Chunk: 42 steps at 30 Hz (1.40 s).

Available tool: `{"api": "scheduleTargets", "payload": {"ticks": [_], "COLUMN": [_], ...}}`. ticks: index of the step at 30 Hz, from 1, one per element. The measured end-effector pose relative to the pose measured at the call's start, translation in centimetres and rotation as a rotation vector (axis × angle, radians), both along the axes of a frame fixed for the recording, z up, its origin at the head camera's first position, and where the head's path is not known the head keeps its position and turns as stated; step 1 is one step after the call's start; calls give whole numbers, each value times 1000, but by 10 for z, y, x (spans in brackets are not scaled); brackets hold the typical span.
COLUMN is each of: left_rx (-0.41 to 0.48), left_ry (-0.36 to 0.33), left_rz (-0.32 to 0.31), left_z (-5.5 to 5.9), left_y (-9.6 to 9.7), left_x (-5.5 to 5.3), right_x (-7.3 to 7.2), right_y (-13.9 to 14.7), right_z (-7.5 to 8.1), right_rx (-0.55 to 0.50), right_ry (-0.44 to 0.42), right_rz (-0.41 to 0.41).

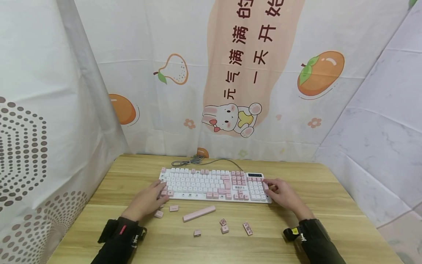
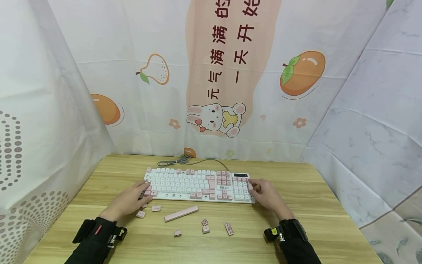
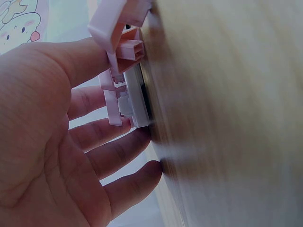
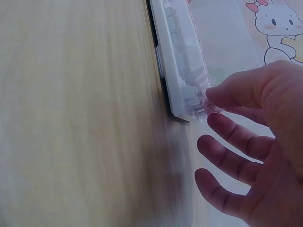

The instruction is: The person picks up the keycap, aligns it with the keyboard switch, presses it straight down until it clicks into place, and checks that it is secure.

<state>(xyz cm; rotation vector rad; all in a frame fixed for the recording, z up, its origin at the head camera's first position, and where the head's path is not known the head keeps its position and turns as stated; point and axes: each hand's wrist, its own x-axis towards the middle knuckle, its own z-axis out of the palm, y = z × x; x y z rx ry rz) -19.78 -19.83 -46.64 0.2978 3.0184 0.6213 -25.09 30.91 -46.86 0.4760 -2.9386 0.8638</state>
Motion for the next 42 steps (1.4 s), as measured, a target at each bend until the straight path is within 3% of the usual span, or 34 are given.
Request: {"api": "scheduleTargets", "payload": {"ticks": [42], "left_rx": [13], "left_ry": [2], "left_rz": [-7], "left_z": [-2], "left_y": [-1], "left_x": [-3], "right_x": [-1], "right_y": [-1], "right_z": [0], "right_rx": [15], "right_ry": [-43], "right_rz": [-2]}}
